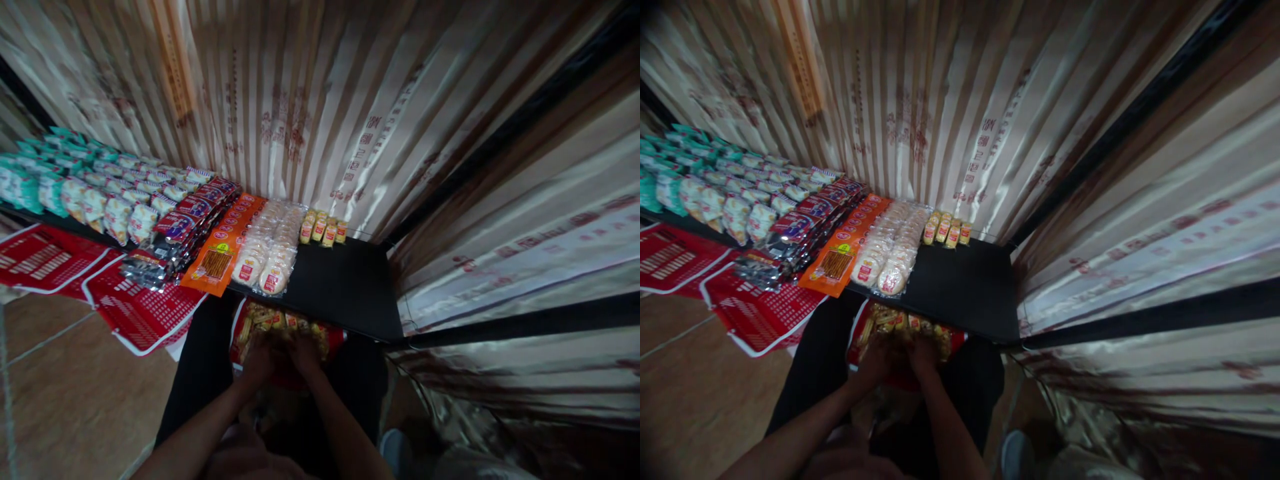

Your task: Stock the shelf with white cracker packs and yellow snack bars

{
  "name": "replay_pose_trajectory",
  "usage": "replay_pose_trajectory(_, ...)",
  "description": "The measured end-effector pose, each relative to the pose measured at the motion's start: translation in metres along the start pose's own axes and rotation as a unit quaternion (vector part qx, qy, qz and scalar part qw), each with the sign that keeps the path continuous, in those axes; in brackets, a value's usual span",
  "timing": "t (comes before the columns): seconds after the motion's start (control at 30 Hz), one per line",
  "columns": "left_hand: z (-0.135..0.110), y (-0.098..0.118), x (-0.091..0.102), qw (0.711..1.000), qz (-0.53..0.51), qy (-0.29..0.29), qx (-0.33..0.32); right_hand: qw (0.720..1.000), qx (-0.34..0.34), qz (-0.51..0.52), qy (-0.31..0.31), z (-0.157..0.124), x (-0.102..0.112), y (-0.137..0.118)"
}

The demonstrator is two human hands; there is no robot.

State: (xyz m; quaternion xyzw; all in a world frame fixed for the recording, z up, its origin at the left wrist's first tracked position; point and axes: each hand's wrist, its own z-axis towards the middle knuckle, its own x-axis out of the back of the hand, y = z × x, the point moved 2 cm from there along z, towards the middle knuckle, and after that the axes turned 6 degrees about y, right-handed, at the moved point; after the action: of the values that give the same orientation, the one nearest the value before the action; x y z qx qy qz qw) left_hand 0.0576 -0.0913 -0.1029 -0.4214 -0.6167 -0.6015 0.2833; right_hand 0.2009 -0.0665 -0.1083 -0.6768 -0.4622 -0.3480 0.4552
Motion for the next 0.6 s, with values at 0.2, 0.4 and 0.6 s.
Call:
replay_pose_trajectory(0.2,0.007,0.01,0.014,0.998,-0.042,-0.004,0.054,0.995,0.031,0.092,-0.007,-0.005,0.015,-0.004)
replay_pose_trajectory(0.4,0.016,0.019,0.028,0.984,-0.155,-0.015,0.09,0.982,0.123,0.14,-0.035,-0.02,0.052,-0.015)
replay_pose_trajectory(0.6,0.017,0.019,0.039,0.931,-0.329,-0.007,0.157,0.958,0.133,0.253,-0.016,-0.023,0.091,-0.019)
